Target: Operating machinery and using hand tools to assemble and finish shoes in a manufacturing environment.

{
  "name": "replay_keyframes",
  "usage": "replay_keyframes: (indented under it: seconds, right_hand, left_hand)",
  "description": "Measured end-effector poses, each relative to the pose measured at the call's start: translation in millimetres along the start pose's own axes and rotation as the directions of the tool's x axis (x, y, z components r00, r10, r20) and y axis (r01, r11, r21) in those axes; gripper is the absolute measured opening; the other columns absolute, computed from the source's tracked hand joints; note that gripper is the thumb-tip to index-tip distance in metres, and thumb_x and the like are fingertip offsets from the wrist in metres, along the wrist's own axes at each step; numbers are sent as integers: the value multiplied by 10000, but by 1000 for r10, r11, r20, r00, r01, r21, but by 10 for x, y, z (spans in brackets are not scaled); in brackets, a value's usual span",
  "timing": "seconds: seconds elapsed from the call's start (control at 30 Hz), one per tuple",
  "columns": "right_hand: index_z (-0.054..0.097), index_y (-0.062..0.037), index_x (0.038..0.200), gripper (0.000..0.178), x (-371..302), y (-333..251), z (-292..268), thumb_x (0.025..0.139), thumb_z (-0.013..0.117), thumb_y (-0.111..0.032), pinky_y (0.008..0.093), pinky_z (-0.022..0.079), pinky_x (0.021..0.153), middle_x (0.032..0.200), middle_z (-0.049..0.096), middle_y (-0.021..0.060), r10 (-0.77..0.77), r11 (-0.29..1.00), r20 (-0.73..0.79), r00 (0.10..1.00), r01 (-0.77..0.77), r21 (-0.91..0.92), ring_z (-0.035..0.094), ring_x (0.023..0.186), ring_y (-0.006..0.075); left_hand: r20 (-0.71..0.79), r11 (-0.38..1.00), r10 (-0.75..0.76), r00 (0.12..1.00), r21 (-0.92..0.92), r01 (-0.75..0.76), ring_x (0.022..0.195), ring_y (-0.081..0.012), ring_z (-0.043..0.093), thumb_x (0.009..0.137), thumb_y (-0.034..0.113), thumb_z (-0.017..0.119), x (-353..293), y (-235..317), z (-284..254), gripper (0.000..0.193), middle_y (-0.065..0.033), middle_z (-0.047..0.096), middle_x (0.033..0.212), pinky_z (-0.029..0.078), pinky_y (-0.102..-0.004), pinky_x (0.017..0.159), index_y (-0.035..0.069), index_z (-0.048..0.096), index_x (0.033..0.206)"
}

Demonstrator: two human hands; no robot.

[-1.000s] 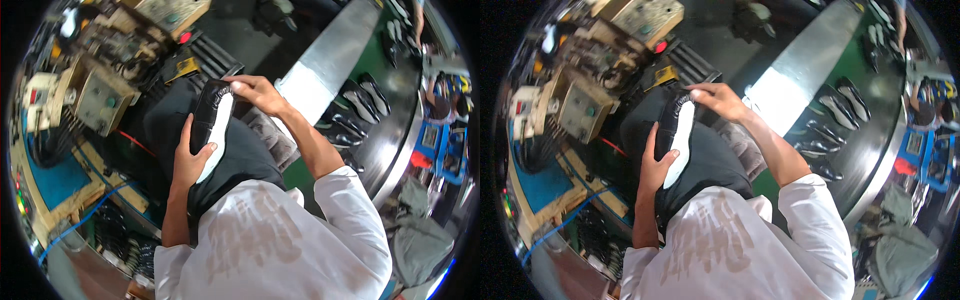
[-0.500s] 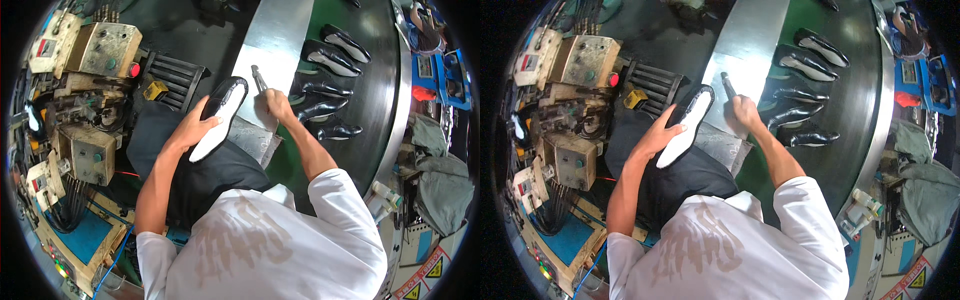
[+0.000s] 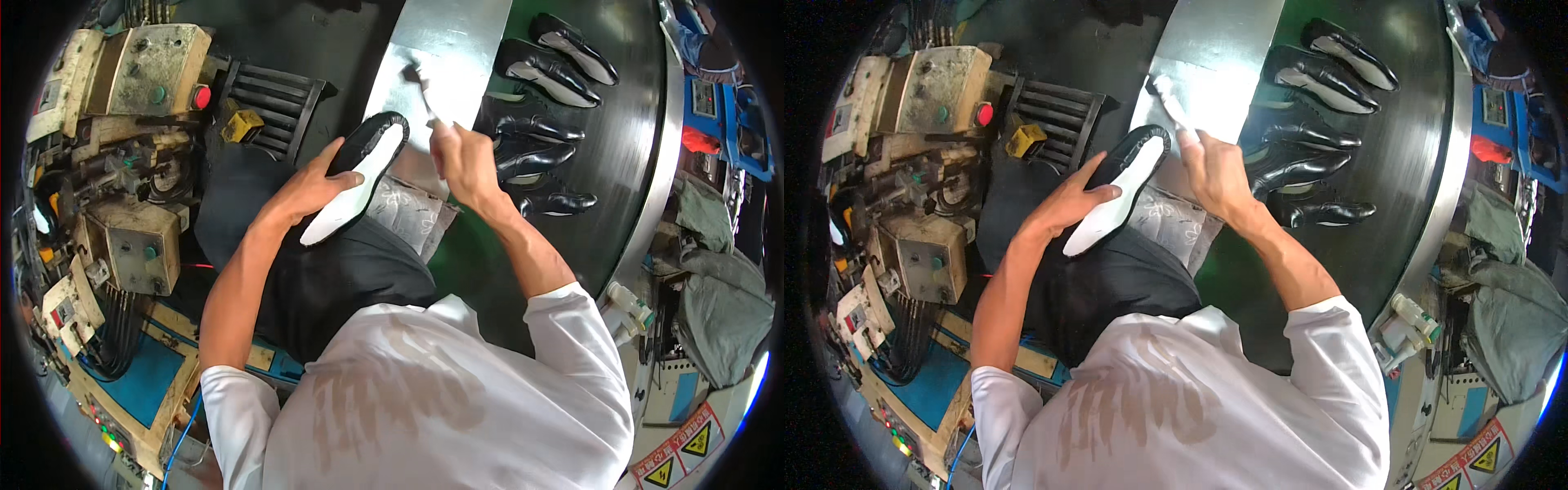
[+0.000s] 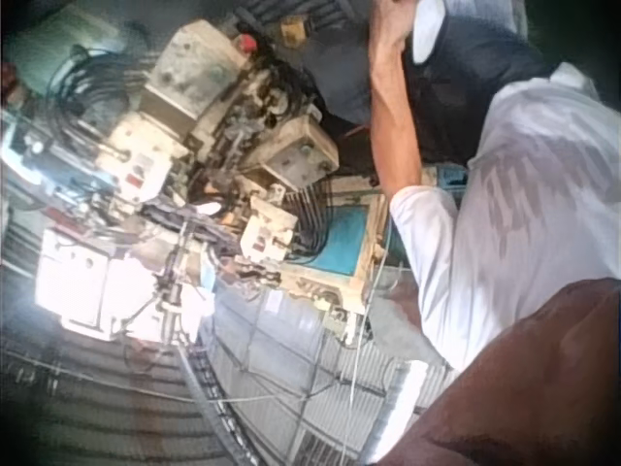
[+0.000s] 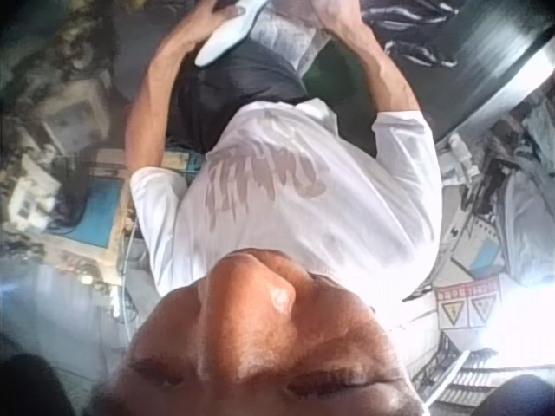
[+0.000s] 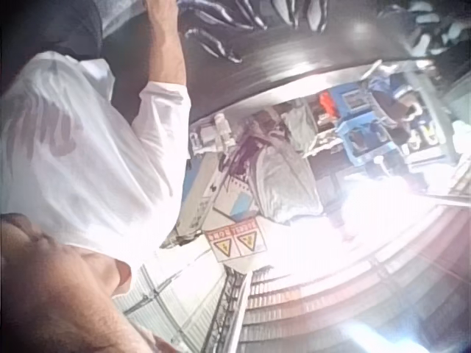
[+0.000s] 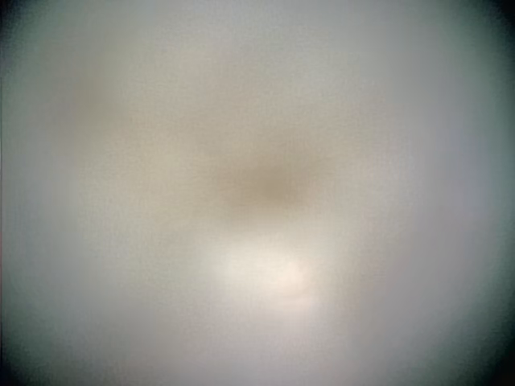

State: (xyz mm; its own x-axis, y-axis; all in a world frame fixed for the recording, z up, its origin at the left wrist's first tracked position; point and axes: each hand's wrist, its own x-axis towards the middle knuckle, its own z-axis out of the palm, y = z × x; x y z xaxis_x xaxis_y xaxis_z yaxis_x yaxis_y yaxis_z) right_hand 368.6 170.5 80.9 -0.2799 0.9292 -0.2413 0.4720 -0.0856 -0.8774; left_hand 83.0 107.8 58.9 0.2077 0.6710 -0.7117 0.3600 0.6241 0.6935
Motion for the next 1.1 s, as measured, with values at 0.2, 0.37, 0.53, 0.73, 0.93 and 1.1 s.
replay_keyframes:
  seconds: [0.2,0.37,0.53,0.73,0.93,1.1]
  right_hand:
    - [714,96,993,511,2,666,205,1151,493,-338,597,547,820,919,698,383,-1,966,111,994,29,-257,692,895,576]
    - [665,81,1189,456,-159,448,317,1162,479,-334,457,565,642,799,706,232,14,946,-96,995,18,322,717,647,374]
    - [697,111,936,586,66,270,178,1171,435,-358,551,558,774,812,691,297,125,987,105,987,-112,-116,708,782,509]
    - [663,103,1116,503,-31,1020,660,1189,348,-282,534,559,683,747,699,215,-339,882,-46,940,300,-362,734,729,435]
    - [707,23,962,460,-38,290,463,1167,415,-267,492,527,640,803,705,250,-172,974,-85,981,157,-163,691,702,438]
    - [701,40,887,541,26,358,504,1168,429,-334,428,546,621,740,710,211,174,973,75,982,-160,-165,676,611,328]
  left_hand:
    - [-25,995,42,999,96,-39,1502,-298,504,1009,300,789,162,32,-40,921,-271,478,1661,399,-372,1233,-33,297,1712]
    - [32,985,-65,997,-157,69,1504,-283,491,1016,294,779,14,-22,-14,893,-231,471,1668,387,-384,1240,-19,313,1711]
    - [-5,994,10,1000,-109,-10,1497,-288,493,1012,309,774,127,-3,-130,893,-236,476,1665,391,-374,1232,-17,319,1709]
    - [24,993,13,1000,-113,-10,1526,-284,456,1014,346,770,71,-85,-56,897,-237,472,1674,368,-373,1245,-9,329,1709]
    - [4,979,-10,1000,-205,11,1402,-302,582,983,370,806,8,-109,-118,968,-261,556,1582,468,-386,1157,-20,303,1712]
    - [-53,988,26,998,-148,-34,1431,-314,555,991,356,789,127,-332,-123,948,-261,539,1601,442,-400,1185,-30,305,1709]
